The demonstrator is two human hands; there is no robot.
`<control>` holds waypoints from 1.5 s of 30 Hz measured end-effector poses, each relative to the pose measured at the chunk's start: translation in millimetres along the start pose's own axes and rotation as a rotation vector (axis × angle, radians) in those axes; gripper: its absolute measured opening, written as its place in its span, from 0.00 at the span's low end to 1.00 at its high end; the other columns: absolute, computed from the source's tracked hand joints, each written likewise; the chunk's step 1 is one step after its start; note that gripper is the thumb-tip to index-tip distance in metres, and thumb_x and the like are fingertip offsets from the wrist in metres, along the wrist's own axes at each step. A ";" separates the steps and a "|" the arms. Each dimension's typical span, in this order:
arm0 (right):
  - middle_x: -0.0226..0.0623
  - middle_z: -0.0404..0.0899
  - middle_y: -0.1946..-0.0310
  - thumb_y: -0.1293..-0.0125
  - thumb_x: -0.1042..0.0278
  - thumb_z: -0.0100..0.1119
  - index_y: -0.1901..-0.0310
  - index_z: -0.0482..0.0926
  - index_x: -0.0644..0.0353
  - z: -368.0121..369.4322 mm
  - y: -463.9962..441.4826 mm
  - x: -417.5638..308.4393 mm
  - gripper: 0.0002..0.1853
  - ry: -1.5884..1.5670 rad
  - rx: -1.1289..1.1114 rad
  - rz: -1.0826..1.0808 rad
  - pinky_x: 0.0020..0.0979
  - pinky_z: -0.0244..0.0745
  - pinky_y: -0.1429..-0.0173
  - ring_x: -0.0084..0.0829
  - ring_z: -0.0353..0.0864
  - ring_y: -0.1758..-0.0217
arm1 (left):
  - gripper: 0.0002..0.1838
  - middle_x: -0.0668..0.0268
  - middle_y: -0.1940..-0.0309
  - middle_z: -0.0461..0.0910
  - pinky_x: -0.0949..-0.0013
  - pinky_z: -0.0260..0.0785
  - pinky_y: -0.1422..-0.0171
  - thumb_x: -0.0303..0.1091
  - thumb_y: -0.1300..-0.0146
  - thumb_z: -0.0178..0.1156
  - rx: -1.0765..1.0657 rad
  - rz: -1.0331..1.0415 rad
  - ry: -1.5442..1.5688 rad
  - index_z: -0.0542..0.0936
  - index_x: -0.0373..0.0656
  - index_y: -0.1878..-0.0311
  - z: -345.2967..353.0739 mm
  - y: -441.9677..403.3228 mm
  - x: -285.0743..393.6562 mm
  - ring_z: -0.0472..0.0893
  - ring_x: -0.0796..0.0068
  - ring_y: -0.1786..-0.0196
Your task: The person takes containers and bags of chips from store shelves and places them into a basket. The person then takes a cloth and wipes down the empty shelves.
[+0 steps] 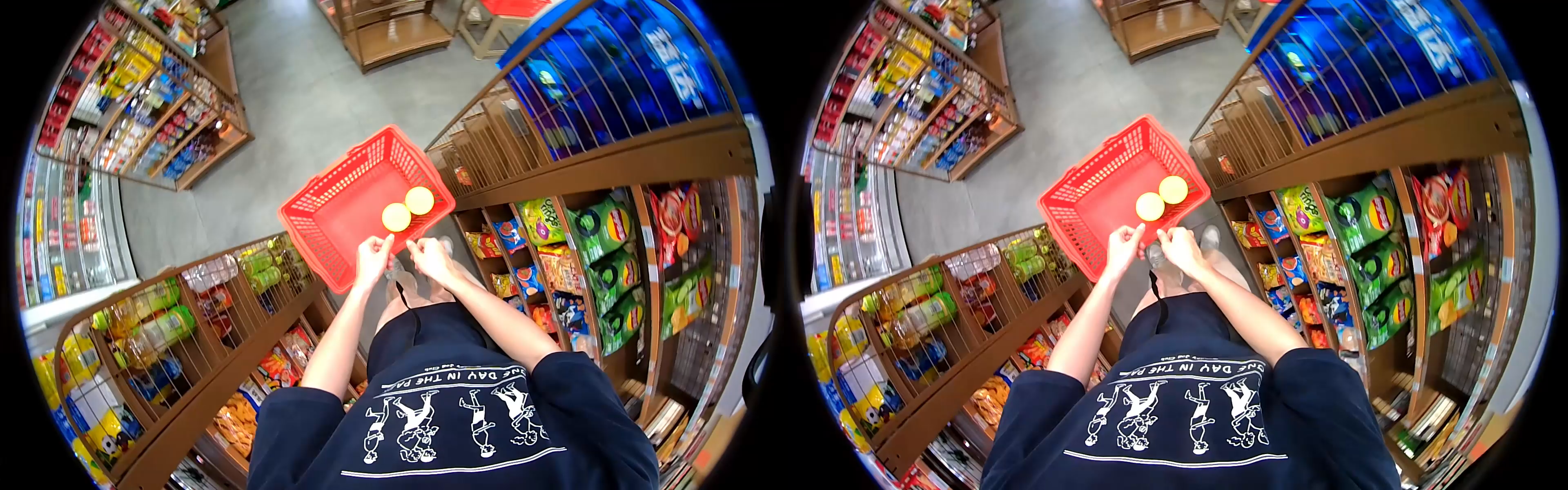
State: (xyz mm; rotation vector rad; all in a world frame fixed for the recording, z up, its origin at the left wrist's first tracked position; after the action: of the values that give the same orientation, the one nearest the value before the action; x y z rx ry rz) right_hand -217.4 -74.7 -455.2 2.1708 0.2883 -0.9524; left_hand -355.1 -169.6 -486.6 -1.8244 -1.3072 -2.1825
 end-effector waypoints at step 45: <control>0.22 0.53 0.92 0.22 0.44 0.38 0.82 0.57 0.51 -215.6 437.2 165.3 0.30 -1.310 0.878 -0.288 0.24 0.55 0.91 0.18 0.56 0.95 | 0.36 0.77 0.92 0.52 0.74 0.39 0.83 0.60 0.23 0.34 -1.140 0.230 -0.269 0.55 0.51 0.88 354.8 362.5 37.0 0.50 0.84 0.89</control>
State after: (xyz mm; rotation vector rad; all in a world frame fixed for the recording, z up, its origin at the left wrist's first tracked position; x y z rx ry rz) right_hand 217.9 -244.2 -239.0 1.6338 -0.5706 -2.7616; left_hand 98.8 -179.2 -257.6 -2.4018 0.3545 -2.8201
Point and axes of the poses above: each hand's wrist, its own y-axis away from the middle knuckle, its own z-axis out of the palm, x = y × z, the point moved 6 cm from there along -y, towards the middle knuckle
